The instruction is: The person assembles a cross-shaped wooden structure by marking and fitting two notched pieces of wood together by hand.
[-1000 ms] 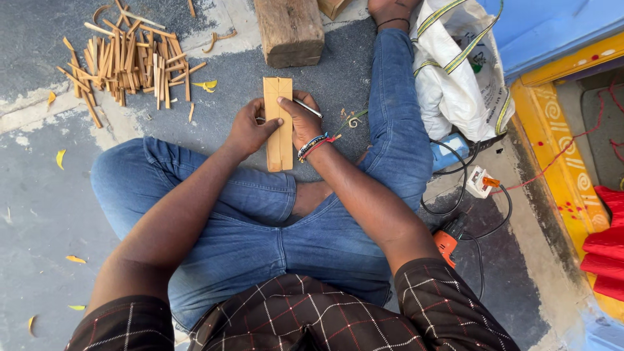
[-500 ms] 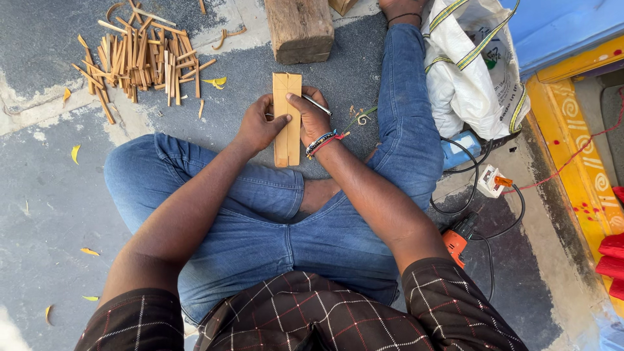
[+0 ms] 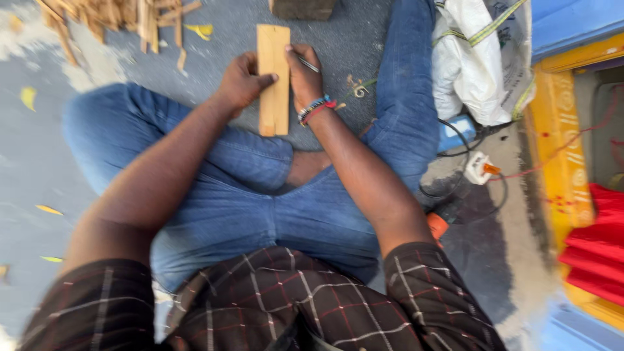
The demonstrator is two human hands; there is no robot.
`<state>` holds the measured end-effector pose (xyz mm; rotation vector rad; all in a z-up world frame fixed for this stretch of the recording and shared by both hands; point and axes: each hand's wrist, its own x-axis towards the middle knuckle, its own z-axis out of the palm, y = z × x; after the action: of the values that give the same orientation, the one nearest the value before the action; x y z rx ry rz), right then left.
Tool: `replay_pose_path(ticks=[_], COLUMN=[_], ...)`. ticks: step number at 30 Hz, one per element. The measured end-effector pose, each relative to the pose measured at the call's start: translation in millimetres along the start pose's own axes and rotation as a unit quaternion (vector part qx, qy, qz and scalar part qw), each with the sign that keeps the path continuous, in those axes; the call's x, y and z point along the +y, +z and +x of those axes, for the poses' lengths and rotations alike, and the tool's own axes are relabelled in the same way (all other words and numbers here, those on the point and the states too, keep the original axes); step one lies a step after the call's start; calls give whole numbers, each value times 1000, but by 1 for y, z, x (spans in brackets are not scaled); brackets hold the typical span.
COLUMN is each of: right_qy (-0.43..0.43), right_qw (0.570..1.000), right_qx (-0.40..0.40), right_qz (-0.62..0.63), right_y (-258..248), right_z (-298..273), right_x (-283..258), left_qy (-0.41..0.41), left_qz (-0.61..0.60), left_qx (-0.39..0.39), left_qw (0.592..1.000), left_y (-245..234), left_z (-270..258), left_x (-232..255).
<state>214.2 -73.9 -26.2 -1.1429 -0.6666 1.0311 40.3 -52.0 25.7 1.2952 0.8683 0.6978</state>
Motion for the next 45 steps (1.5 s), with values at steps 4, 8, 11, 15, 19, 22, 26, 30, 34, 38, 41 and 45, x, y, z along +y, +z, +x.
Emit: replay_pose_path(ticks=[4,8,11,15,19,22,26,30,34,38,41,45], right_qy=[-93,-42,-127,-129,-158,-141,-34,-114,-103,-91,-180,-237], right_qw=[984,993,961,902,898,924,969,927,910,918,893,856], right_qx=[-7,-21,-19,-3,-9,-29,-21,-10,12,-17,-48,3], right_qz=[-150,-111,-245,-413,-411,-355,-245,-357,-402,-385,-411,-459], right_y=[-14,-3,-10,-17,-19,-26,-35,-44,-42,-37,-29,-16], right_z=[-6,-5,-7,-13,-26,-23,-12,-2,-7,-17,-20,-20], right_x=[6,13,9,-8,-10,-4,9,9,1,-10,-21,-54], left_qy=[5,-6,-1,42,85,50,40,73,17,37,10,57], left_qz=[33,159,167,221,245,229,184,167,29,-14,48,56], left_qx=[10,64,53,48,75,113,121,117,85,88,118,111], left_qw=[999,985,984,973,963,966,975,976,996,995,992,991], left_y=[7,-4,-6,-5,-10,-15,-22,-22,-17,-11,-12,-12], left_z=[1,-4,2,7,11,17,24,32,27,18,11,2], left_x=[0,-2,-5,-5,-11,-15,-18,-20,-15,2,14,20])
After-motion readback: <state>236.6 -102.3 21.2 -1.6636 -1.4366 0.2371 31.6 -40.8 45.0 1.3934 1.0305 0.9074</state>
